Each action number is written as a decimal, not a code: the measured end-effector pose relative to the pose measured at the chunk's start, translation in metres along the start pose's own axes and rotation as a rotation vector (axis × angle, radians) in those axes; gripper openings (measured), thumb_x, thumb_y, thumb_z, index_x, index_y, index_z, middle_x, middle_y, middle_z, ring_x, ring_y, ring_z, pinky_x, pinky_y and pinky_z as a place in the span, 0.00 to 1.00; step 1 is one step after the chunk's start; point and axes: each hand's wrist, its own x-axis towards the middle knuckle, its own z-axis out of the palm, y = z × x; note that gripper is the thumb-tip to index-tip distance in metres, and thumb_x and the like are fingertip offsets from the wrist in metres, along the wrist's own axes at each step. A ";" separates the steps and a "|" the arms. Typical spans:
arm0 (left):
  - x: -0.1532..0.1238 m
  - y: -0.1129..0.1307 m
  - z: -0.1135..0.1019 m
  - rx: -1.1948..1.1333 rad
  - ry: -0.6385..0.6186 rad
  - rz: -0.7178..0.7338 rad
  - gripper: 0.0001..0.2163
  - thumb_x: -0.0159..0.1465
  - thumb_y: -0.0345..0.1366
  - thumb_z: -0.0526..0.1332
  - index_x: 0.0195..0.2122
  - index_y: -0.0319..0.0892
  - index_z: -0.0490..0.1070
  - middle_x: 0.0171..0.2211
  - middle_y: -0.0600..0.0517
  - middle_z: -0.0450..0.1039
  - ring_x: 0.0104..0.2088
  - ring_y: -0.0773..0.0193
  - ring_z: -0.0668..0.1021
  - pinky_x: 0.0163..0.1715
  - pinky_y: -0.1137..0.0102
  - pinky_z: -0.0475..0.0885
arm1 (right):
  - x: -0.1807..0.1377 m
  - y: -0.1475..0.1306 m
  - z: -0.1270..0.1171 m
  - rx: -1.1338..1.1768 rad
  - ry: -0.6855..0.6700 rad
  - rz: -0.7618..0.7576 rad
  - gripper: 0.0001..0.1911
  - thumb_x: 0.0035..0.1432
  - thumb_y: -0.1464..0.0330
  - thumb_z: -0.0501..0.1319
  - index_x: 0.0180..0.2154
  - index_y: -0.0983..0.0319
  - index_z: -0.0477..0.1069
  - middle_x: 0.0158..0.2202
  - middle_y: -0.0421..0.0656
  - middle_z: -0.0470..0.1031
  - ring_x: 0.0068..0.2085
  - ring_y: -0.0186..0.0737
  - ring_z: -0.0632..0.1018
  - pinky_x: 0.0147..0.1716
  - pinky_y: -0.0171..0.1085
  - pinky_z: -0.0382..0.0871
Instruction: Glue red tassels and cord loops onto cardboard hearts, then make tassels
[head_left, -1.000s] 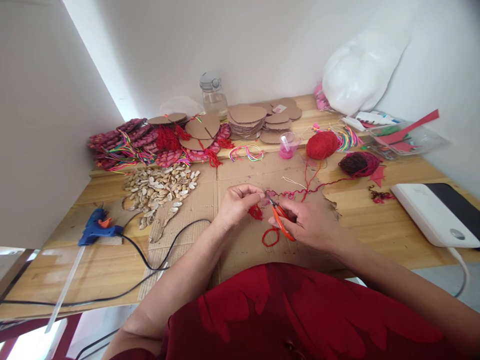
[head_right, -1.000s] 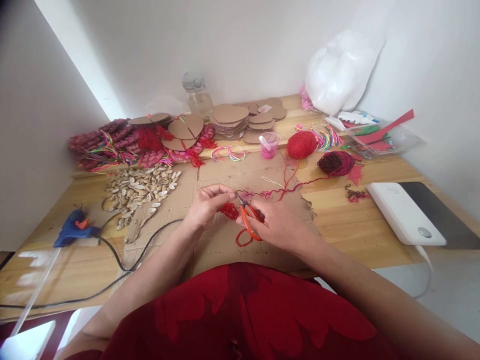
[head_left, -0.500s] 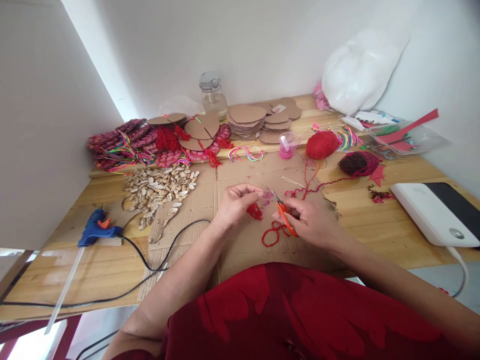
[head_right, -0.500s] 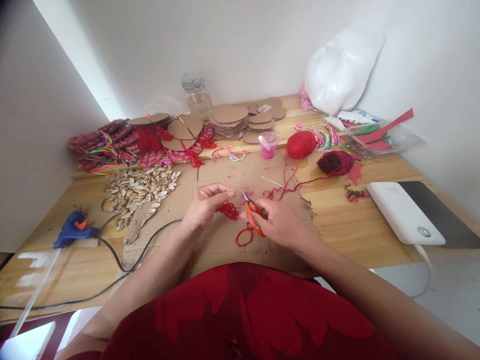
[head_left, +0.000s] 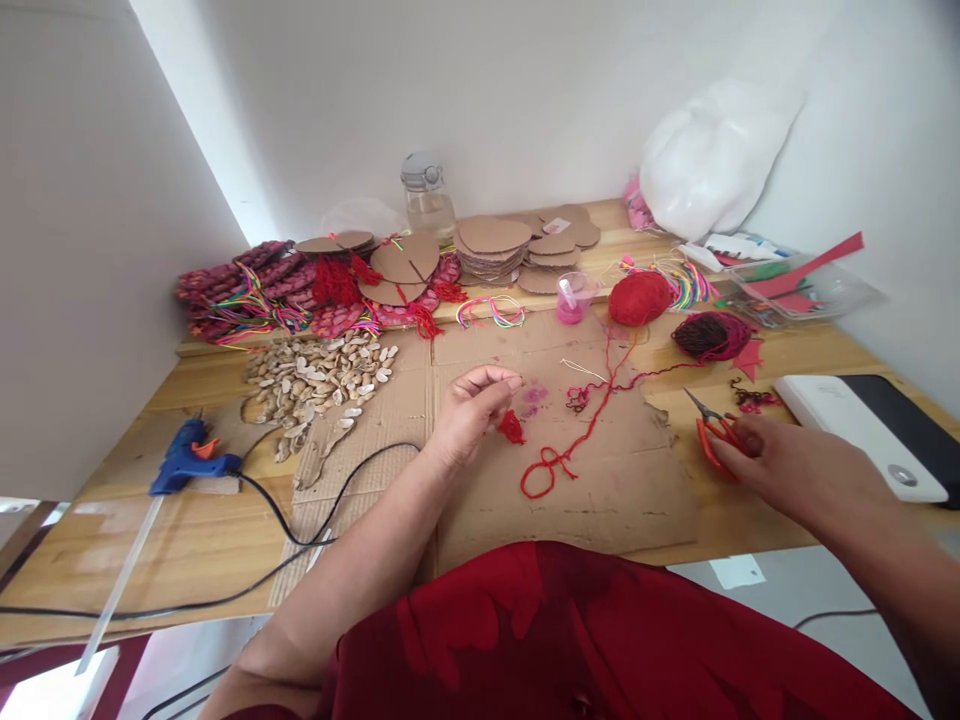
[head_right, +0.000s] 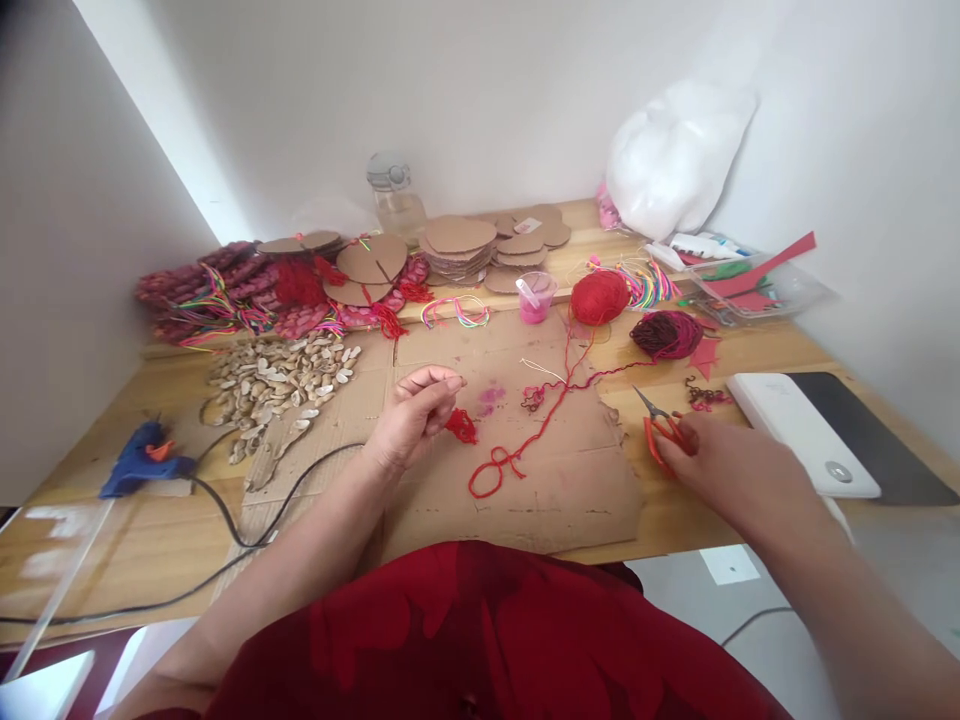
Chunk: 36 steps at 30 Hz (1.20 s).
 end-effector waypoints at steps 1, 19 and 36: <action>-0.001 0.000 0.000 -0.005 -0.020 -0.010 0.15 0.52 0.45 0.72 0.31 0.40 0.73 0.17 0.60 0.64 0.13 0.78 0.60 0.12 0.79 0.51 | 0.001 0.005 0.000 -0.006 -0.002 0.017 0.24 0.60 0.49 0.60 0.20 0.55 0.62 0.19 0.48 0.71 0.20 0.45 0.69 0.22 0.44 0.55; -0.012 -0.003 0.004 -0.110 -0.231 -0.078 0.09 0.55 0.39 0.74 0.33 0.41 0.79 0.54 0.46 0.76 0.32 0.65 0.83 0.28 0.73 0.80 | -0.009 -0.176 0.006 1.076 -0.249 -0.571 0.17 0.63 0.57 0.60 0.27 0.62 0.72 0.22 0.38 0.68 0.25 0.33 0.65 0.24 0.35 0.55; -0.001 -0.010 -0.008 0.136 -0.275 -0.223 0.25 0.56 0.55 0.70 0.42 0.35 0.80 0.35 0.44 0.82 0.31 0.66 0.83 0.31 0.77 0.77 | 0.021 -0.161 0.019 1.525 -0.193 -0.300 0.19 0.53 0.52 0.68 0.30 0.62 0.80 0.19 0.35 0.66 0.21 0.30 0.62 0.21 0.35 0.52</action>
